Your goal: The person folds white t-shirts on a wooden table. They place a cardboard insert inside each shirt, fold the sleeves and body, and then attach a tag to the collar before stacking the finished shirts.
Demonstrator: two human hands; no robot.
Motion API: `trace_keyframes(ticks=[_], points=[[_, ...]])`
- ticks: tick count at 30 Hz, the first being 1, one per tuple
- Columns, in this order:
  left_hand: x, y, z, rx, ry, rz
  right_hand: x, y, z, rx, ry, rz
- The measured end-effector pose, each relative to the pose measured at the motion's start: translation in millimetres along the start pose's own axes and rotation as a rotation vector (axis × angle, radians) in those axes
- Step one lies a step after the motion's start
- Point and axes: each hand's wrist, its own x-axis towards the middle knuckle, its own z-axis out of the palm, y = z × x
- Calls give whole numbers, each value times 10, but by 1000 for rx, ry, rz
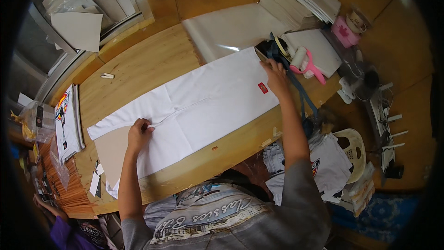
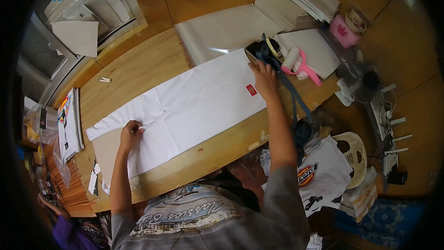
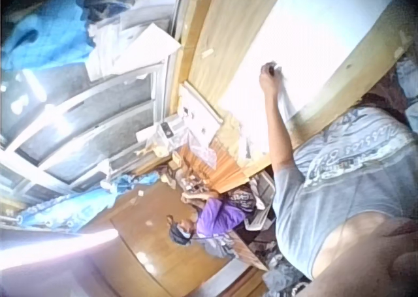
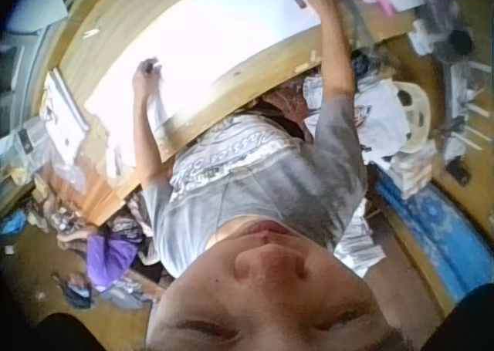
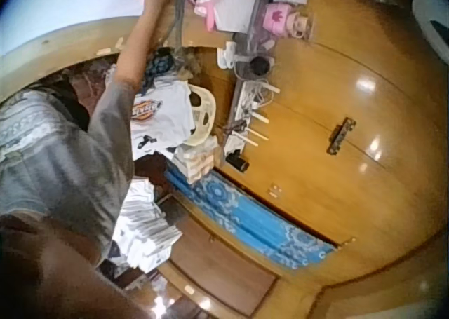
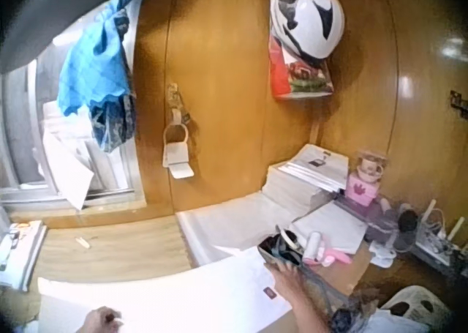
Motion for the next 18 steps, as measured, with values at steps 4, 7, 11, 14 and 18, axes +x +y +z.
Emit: trace_keyframes(ticks=[4,7,11,14,18], points=[[-33,55,-6,13,-7,-46,176,-17,-188,-38,-66,-82],[-39,81,35,-16,26,-49,-92,-22,-437,-12,-2,-111],[-3,47,71,-80,10,-73,-563,98,-346,60,16,-127],[-22,7,70,-39,8,-124,-601,122,-286,111,1,-84],[9,29,82,-16,-8,-190,-560,176,-312,169,-23,-110]])
